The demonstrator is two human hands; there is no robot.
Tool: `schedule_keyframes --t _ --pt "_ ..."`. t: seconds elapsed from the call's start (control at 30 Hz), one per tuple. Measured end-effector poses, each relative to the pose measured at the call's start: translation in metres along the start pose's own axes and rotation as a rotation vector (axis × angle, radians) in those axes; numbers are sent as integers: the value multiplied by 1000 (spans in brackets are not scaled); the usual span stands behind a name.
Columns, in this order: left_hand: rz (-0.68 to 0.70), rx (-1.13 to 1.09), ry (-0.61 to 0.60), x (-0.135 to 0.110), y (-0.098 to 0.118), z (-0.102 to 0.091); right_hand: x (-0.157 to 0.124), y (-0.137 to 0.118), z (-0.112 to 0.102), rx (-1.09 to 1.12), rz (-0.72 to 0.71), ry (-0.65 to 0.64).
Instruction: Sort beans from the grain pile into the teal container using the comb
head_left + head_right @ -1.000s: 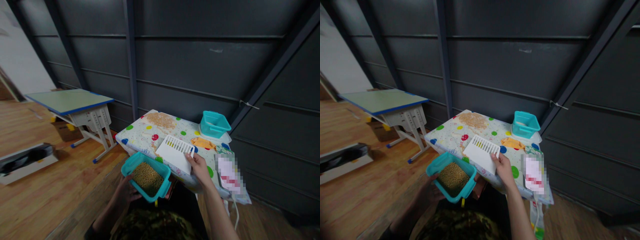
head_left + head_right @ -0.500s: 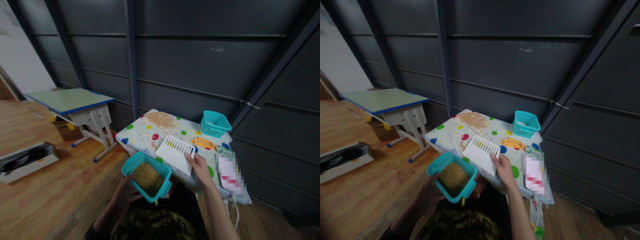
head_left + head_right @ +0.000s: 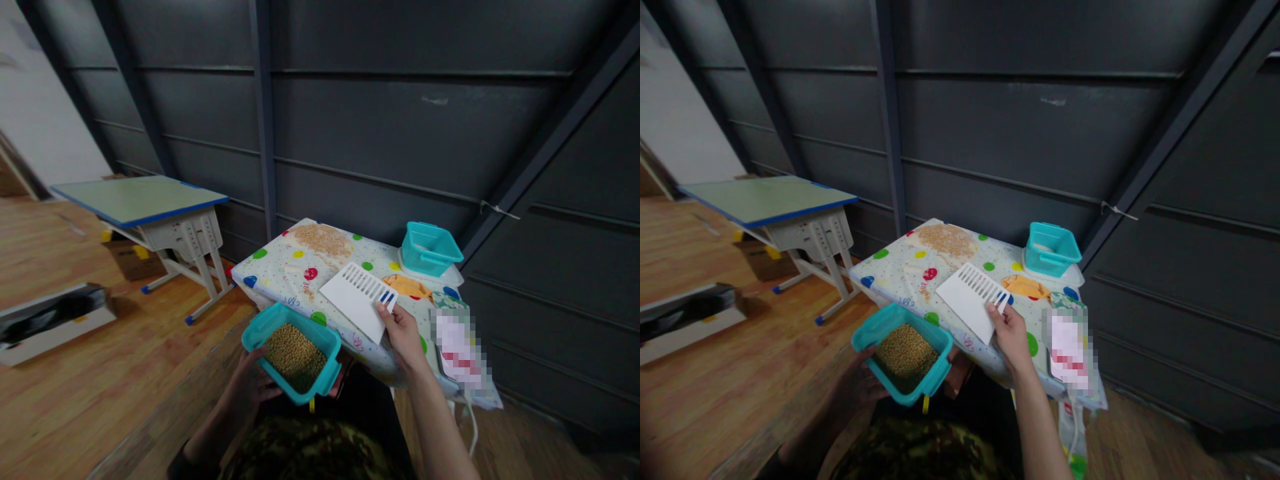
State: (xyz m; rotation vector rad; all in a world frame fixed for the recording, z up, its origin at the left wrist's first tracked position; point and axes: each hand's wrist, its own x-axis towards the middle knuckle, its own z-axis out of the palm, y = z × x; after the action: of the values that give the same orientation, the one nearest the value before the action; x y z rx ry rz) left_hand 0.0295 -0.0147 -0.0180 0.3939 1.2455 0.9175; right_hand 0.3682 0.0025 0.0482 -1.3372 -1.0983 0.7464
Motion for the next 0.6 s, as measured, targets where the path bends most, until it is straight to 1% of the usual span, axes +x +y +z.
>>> schedule_keyframes --t 0.23,0.3,0.47,0.6 --pt "41 -35 -13 6 2 -9 5 -5 3 -31 13 -100" --pt "41 -42 -4 8 0 -11 9 -6 7 -42 25 -95" --pt "73 -56 18 11 -4 -14 13 -1 24 -70 2 -16" --pt "77 -69 -4 13 -3 -17 10 2 28 -12 19 -57"
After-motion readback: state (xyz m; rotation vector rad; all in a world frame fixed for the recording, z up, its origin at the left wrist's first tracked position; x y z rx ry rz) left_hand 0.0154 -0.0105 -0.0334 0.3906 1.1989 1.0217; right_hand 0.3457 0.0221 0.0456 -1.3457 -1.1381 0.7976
